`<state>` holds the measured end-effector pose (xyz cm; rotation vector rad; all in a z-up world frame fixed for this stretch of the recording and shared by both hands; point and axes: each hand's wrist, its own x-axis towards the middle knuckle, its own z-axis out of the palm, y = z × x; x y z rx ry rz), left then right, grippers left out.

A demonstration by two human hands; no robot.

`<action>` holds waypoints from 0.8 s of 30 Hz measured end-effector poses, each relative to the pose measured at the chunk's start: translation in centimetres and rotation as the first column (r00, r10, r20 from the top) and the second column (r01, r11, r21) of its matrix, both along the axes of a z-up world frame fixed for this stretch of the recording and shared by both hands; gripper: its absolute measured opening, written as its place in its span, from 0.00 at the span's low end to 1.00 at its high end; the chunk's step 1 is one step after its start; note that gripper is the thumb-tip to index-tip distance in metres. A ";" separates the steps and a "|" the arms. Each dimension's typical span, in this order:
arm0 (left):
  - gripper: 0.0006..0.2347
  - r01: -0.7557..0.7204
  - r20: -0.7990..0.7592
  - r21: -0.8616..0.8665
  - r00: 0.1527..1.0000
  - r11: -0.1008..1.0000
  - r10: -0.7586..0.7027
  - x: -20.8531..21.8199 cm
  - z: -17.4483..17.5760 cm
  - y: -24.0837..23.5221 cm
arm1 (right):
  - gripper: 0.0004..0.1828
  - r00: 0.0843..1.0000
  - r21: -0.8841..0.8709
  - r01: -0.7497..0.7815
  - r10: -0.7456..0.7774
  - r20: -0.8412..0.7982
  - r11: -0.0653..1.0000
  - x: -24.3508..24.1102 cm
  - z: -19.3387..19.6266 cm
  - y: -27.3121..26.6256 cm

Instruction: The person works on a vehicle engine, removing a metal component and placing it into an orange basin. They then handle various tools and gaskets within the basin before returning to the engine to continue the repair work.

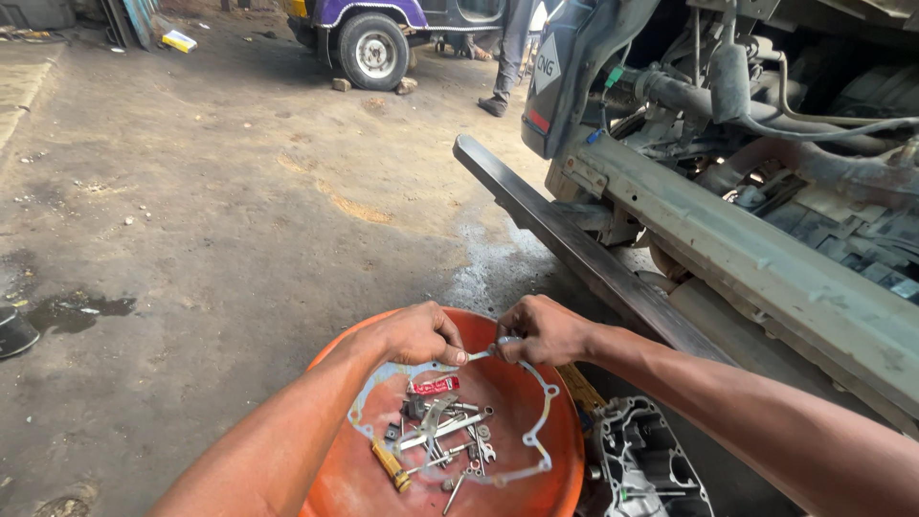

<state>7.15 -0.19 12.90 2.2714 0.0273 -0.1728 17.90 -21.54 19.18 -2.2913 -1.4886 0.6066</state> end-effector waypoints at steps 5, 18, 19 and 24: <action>0.10 0.022 0.014 -0.015 1.000 1.000 -0.022 -0.3 0.2 0.2 | 0.09 0.996 -0.020 -0.038 0.040 0.080 0.999 -0.1 0.4 0.0; 0.10 -0.044 0.154 0.124 0.988 0.991 0.025 -0.5 1.3 1.5 | 0.10 0.994 0.004 0.097 -0.097 -0.052 0.995 -0.4 0.8 0.7; 0.10 -0.061 0.142 0.119 0.989 0.991 0.044 -0.5 1.3 1.5 | 0.10 0.994 0.020 0.094 -0.093 -0.064 0.995 -0.3 0.7 0.7; 0.10 -0.126 0.072 0.091 0.990 0.988 0.120 -0.9 1.6 1.3 | 0.11 0.986 0.020 0.123 -0.120 -0.116 0.992 -0.1 0.2 0.4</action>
